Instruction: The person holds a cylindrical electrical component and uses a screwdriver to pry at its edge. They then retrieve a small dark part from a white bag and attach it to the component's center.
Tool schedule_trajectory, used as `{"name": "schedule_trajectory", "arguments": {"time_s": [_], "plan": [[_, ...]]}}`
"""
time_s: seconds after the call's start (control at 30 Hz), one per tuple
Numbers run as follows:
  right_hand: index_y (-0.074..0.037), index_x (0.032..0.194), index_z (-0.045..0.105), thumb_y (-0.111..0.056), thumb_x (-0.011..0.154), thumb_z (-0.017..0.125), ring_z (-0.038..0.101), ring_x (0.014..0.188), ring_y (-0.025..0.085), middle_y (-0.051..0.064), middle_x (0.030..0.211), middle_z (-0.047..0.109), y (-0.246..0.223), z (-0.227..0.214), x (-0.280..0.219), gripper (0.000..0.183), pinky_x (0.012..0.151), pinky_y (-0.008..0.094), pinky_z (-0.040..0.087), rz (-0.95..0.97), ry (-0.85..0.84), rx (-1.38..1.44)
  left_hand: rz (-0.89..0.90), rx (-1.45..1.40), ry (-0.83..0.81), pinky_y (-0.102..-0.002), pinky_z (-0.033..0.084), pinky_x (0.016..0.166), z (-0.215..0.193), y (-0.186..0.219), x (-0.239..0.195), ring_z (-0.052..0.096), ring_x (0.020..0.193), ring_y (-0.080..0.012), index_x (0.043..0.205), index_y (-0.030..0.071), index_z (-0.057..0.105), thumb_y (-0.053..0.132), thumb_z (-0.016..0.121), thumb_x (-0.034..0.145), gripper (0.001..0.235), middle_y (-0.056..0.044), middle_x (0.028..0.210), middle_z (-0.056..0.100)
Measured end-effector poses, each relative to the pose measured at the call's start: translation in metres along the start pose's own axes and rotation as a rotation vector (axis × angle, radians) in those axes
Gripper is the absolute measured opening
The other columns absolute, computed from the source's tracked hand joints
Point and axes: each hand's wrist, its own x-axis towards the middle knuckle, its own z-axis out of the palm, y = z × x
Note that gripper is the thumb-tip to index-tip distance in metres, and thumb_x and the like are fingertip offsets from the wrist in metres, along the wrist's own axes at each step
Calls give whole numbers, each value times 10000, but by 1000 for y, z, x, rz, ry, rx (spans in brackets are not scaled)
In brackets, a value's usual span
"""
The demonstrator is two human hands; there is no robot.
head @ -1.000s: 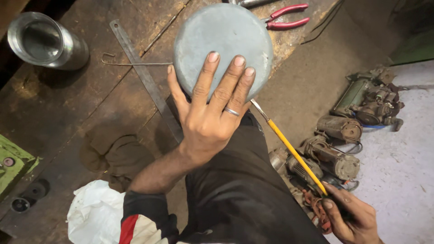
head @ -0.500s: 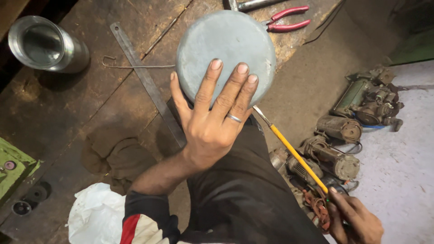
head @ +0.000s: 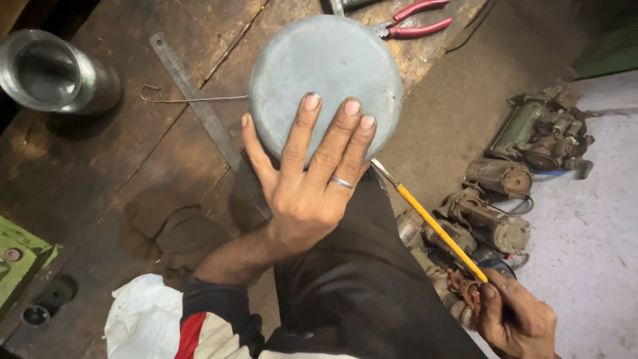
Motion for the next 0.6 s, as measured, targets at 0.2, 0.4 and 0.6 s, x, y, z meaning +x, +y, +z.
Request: {"name": "schedule_trajectory", "arguments": {"time_s": [0.2, 0.4, 0.6], "plan": [[34, 1107, 725, -65, 956, 625, 669, 541, 91, 102, 737, 710, 15, -9, -4, 207, 519, 243, 534, 184, -114, 156, 8, 1, -20, -816, 204, 1133, 0, -2, -1, 473, 1465, -334, 1459, 162, 673, 237, 744, 1073, 399, -14, 1516, 601], [42, 1117, 729, -112, 947, 639, 657, 579, 107, 93, 704, 705, 36, -13, -5, 247, 564, 262, 527, 174, -180, 50, 5, 5, -30, -815, 202, 1138, 1, -2, -1, 473, 1466, -326, 1457, 181, 670, 227, 713, 1086, 376, -4, 1514, 606], [40, 1113, 741, -146, 961, 607, 669, 638, 91, 72, 736, 717, 61, -21, -8, 275, 606, 263, 547, 202, -326, 196, 9, 9, -21, -813, 203, 1141, 2, -3, -1, 467, 1468, -323, 1460, 186, 663, 230, 720, 1096, 371, -6, 1513, 607]]}}
